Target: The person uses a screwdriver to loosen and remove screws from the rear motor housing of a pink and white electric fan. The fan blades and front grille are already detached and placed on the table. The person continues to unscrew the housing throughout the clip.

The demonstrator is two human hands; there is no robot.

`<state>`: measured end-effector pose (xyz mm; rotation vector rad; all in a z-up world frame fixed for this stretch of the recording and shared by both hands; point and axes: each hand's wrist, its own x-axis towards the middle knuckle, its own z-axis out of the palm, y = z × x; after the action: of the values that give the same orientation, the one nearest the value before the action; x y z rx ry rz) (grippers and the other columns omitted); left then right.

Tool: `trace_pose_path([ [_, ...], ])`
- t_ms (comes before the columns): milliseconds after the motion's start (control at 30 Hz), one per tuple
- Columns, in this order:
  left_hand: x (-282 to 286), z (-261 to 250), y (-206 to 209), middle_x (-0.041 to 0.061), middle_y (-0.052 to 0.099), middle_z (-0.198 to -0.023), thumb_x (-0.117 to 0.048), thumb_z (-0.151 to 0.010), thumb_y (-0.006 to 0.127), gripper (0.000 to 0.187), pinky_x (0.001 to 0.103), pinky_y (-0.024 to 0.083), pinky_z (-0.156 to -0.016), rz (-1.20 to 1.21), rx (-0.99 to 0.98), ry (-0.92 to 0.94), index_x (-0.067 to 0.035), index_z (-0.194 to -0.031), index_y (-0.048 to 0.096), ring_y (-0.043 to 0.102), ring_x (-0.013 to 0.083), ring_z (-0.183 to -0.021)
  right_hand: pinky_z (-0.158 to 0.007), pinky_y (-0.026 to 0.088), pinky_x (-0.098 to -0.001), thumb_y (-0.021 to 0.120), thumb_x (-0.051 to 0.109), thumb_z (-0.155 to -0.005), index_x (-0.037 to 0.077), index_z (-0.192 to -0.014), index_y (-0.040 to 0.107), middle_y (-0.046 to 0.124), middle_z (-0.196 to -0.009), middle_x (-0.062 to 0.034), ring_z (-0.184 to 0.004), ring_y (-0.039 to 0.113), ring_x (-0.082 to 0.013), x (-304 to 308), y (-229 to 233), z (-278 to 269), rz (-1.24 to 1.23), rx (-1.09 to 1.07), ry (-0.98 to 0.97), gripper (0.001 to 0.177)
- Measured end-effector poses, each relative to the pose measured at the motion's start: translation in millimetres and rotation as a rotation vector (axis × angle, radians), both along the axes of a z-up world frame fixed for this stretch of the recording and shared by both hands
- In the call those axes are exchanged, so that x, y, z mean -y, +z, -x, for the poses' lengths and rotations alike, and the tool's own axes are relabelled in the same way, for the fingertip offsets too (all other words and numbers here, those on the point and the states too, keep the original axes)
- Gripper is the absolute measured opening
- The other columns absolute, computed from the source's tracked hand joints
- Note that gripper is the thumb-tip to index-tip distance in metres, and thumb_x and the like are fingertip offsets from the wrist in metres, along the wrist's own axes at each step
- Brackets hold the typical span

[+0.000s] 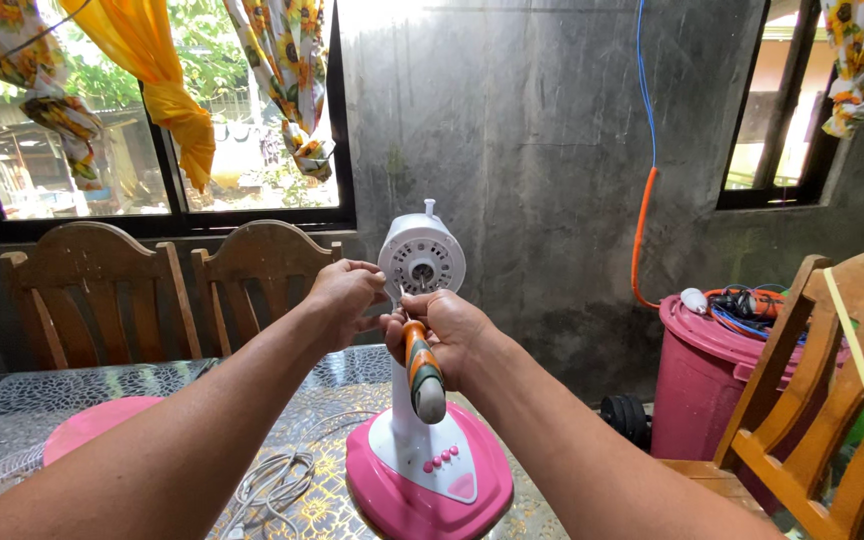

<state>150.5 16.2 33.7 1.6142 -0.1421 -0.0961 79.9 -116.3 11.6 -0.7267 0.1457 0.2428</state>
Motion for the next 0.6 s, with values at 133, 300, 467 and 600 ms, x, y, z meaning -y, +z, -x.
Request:
trace_pose_path([
  [133,0.4,2.2,0.8,0.012,0.063,-0.119,-0.015,-0.101,0.059,0.022,0.048,0.056,-0.1,-0.02,0.01,0.011,-0.008,-0.122,0.056,0.066,0.0248,-0.115,-0.052,0.06,-0.0208,0.062,0.019,-0.105,-0.002,-0.108,0.045,0.055,-0.088,-0.0132,-0.055,0.06,-0.0102,-0.6,-1.1,-2.2,0.05,0.027,-0.024,0.027],
  [300,3.1,2.7,1.0,0.013,0.062,-0.122,-0.013,-0.1,0.06,0.023,0.05,0.054,-0.104,0.001,0.026,0.027,-0.006,-0.122,0.057,0.064,0.0243,-0.118,-0.053,0.063,-0.0238,0.057,0.017,-0.105,-0.003,-0.106,0.047,0.057,-0.079,-0.0084,-0.055,0.062,-0.0124,0.2,-0.9,-2.2,-0.008,0.02,-0.003,0.022],
  [467,3.9,6.5,0.0,0.013,0.061,-0.124,-0.014,-0.102,0.058,0.024,0.05,0.053,-0.107,-0.024,0.033,0.037,-0.007,-0.125,0.057,0.064,0.0242,-0.12,-0.051,0.062,-0.0257,0.05,0.022,-0.104,0.001,-0.103,0.048,0.058,-0.075,-0.0075,-0.057,0.063,-0.0136,3.2,-3.6,-6.0,0.069,0.032,-0.001,0.021],
  [600,4.5,10.6,2.3,0.013,0.062,-0.124,-0.013,-0.101,0.058,0.025,0.05,0.052,-0.109,-0.031,0.031,0.036,-0.006,-0.126,0.057,0.064,0.0249,-0.122,-0.048,0.06,-0.0228,0.055,0.027,-0.104,0.002,-0.101,0.048,0.056,-0.073,-0.0067,-0.055,0.063,-0.0122,3.8,-8.1,-8.7,0.038,0.059,0.038,0.026],
])
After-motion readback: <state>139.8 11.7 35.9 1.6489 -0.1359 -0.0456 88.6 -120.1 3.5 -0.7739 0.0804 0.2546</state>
